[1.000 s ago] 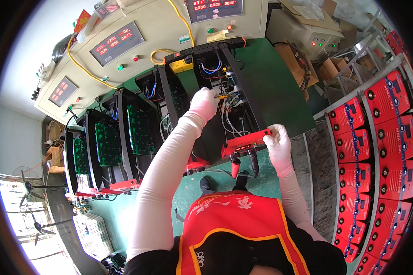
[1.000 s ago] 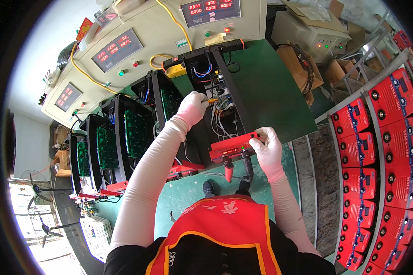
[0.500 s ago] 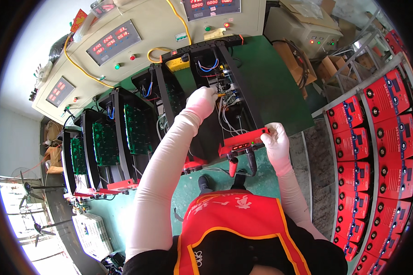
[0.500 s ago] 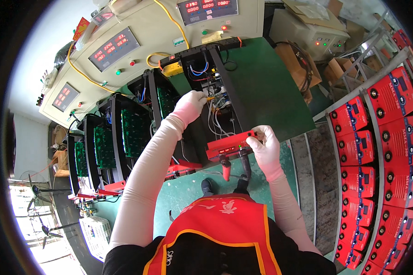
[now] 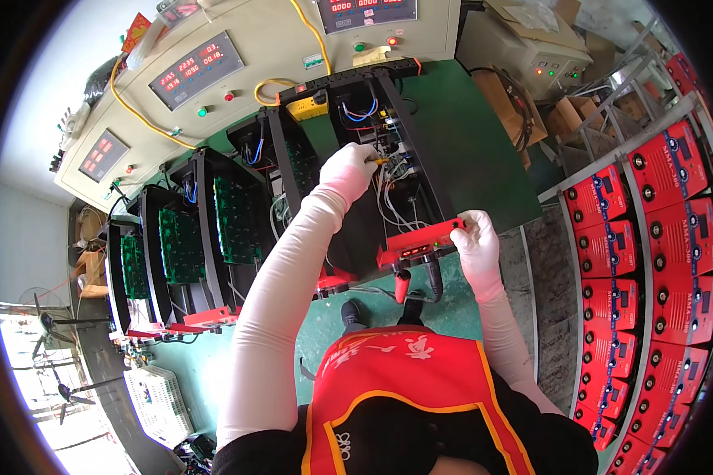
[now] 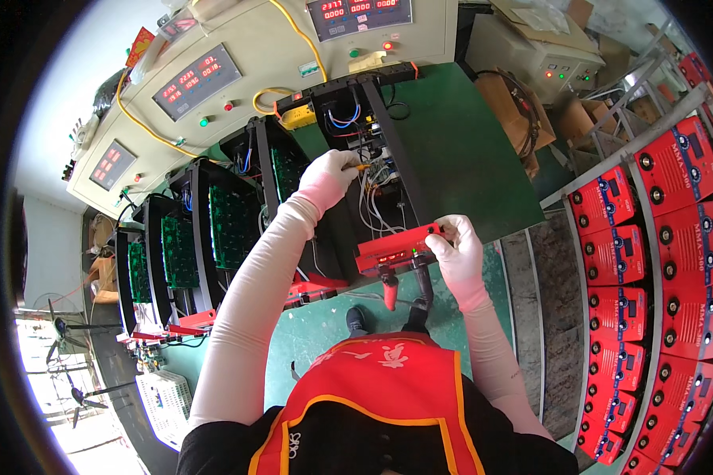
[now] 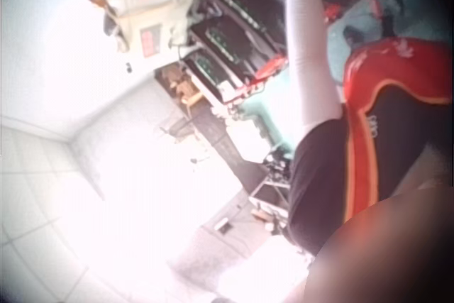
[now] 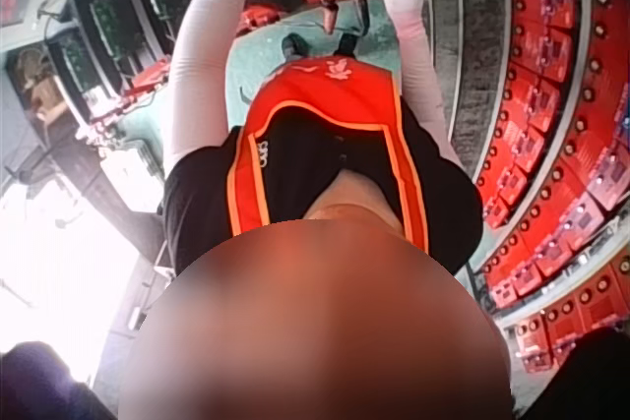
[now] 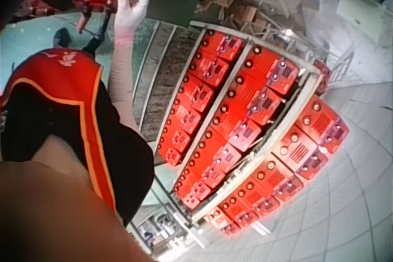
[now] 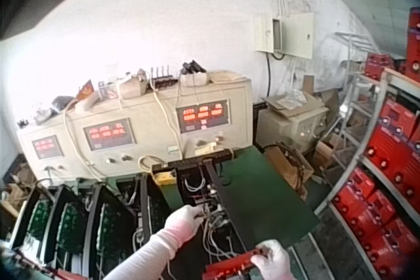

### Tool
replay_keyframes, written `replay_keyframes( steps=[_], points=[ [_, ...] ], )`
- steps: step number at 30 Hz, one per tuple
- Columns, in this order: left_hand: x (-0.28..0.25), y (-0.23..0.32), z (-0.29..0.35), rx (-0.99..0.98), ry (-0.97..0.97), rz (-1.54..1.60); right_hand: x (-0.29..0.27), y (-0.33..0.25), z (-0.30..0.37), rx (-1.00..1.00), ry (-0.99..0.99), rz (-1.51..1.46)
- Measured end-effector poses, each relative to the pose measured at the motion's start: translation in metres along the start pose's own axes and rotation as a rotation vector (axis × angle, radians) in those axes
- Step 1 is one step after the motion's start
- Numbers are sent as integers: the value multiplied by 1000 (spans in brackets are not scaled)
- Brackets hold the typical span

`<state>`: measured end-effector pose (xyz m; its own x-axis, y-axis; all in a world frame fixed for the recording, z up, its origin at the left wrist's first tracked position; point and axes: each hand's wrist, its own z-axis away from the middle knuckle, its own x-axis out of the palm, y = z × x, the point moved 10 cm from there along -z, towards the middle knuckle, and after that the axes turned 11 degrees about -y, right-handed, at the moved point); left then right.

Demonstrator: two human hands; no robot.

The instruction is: Applying hot glue to internal components and performing functional testing on electronic welding machines.

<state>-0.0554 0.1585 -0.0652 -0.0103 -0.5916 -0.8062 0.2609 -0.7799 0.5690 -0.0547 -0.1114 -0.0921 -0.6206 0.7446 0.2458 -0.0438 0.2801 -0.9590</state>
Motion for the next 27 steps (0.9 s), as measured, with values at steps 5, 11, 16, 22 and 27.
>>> replay_keyframes(
  steps=[5,11,16,22,27],
  points=[
    [-4,5,2,22,56,-50,-4,4,0,7,8,33],
    [0,6,-4,0,7,-100,-5,6,-2,22,28,-12],
    [2,-9,-6,-39,28,-274,3,0,-4,3,7,40],
    [-6,14,7,47,84,-91,-19,5,6,21,153,225],
    [6,-2,6,-208,-78,-176,-13,6,6,-8,54,166]
  ],
)
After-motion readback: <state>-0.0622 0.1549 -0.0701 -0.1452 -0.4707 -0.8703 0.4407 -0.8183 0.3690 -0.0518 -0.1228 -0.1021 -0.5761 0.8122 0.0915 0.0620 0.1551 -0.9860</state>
